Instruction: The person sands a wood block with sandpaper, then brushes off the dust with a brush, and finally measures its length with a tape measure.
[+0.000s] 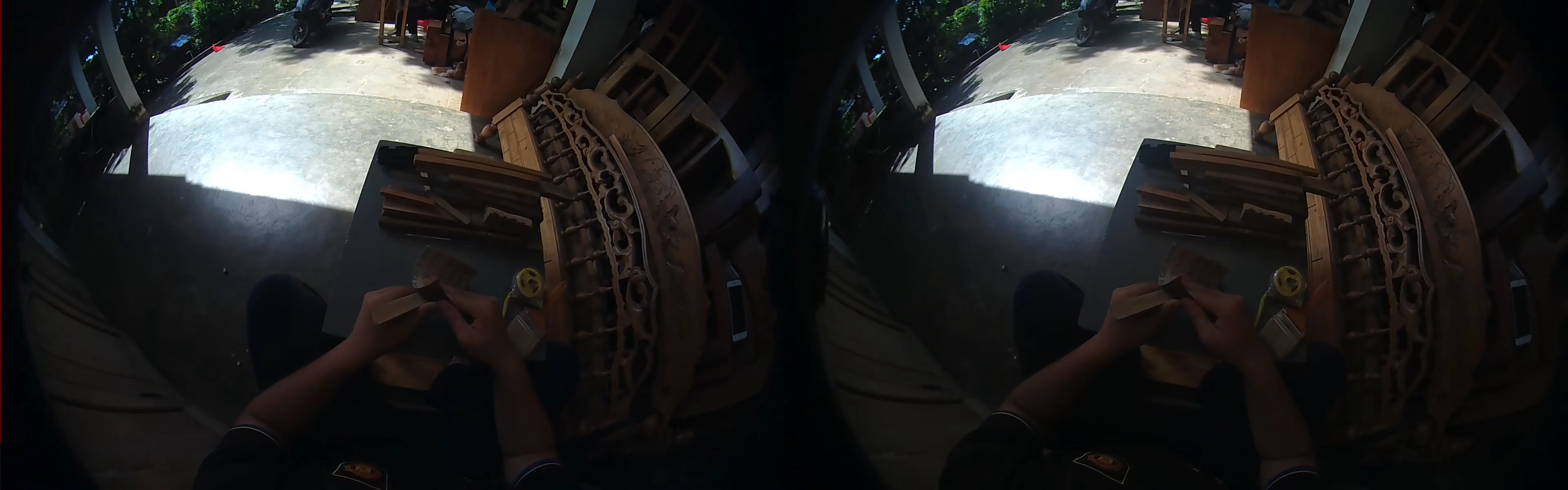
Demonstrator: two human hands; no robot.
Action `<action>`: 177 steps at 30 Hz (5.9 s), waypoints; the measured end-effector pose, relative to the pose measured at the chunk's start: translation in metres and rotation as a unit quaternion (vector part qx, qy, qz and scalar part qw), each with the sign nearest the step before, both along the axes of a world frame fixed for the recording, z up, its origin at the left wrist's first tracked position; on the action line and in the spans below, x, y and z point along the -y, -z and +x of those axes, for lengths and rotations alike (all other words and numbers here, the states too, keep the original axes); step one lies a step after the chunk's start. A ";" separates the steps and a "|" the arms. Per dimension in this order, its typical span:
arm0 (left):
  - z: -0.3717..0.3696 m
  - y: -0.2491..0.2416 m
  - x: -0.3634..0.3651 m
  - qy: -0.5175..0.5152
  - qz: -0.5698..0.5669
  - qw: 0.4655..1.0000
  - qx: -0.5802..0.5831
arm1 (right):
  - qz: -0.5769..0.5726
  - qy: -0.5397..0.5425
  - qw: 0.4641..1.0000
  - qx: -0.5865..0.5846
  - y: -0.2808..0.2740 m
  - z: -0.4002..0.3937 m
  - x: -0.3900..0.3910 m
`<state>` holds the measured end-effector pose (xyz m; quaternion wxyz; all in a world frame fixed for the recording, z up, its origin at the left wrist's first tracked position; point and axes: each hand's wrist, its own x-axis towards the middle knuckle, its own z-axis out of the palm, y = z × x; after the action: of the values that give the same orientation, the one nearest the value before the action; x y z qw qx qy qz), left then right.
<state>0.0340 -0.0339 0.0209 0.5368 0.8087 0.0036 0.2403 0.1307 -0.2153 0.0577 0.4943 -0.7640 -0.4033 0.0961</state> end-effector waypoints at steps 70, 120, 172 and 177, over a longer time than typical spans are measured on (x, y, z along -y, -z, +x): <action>-0.005 0.027 -0.008 0.025 0.089 0.994 0.062 | 0.039 -0.117 0.992 0.031 -0.027 -0.036 -0.014; 0.000 0.037 -0.008 0.003 0.079 0.992 0.100 | -0.003 0.025 1.000 0.018 -0.004 -0.014 -0.023; 0.002 0.023 -0.010 0.036 -0.034 0.998 0.028 | 0.060 -0.069 0.993 0.079 -0.009 -0.029 -0.015; 0.002 0.002 -0.001 0.002 -0.020 1.000 0.016 | -0.010 0.118 0.993 0.006 0.014 0.009 -0.013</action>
<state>0.0365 -0.0332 0.0192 0.5533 0.7938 -0.0017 0.2526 0.1395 -0.2023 0.0436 0.4923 -0.8117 -0.3120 0.0369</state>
